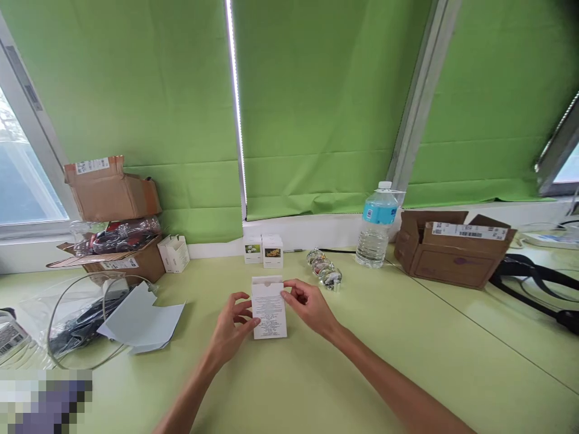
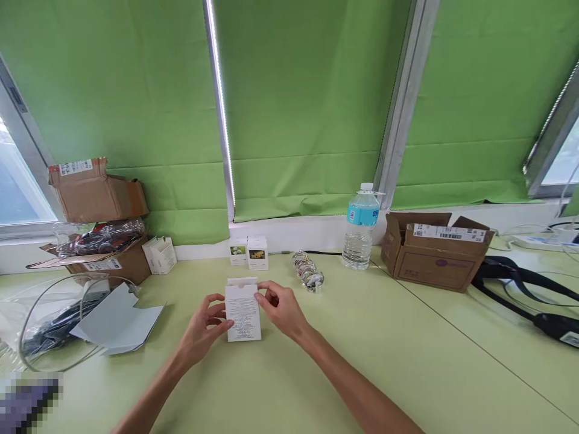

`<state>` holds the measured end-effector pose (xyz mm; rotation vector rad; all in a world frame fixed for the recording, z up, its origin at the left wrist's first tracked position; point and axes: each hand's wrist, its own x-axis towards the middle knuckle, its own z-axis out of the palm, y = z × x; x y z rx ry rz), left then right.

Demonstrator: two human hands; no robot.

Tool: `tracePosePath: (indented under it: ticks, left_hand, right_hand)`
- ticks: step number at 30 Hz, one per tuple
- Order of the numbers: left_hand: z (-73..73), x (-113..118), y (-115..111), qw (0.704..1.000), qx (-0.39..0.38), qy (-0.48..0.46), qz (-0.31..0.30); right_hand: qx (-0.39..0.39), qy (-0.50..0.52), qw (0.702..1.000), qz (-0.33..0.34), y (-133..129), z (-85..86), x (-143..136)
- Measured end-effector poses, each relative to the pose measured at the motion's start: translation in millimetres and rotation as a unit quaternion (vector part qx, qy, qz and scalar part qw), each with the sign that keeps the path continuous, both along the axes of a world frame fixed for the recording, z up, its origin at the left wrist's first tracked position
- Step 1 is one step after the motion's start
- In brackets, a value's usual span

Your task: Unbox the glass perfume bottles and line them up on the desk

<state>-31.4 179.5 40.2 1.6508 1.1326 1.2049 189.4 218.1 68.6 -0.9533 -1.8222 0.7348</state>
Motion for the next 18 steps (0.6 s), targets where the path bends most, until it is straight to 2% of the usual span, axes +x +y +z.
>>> tracePosePath:
  ticks: [5, 9, 13, 18]
  left_hand:
    - [6.2, 4, -5, 1.000, 0.001, 0.014, 0.007]
    - [9.0, 7, -7, 1.000, -0.002, -0.007, -0.023]
    - [13.5, 12, -11, 0.998, -0.004, -0.023, -0.060]
    - [20.1, 18, -17, 0.999, 0.005, 0.009, -0.041]
  right_hand:
    - [-0.026, -0.027, 0.998, 0.055, -2, 19.6, 6]
    - [-0.028, -0.048, 0.996, 0.063, -9, 39.0, 7]
    - [-0.021, -0.009, 0.999, 0.034, -14, 48.7, 6]
    - [-0.026, 0.031, 0.999, -0.001, -15, 51.2, 6]
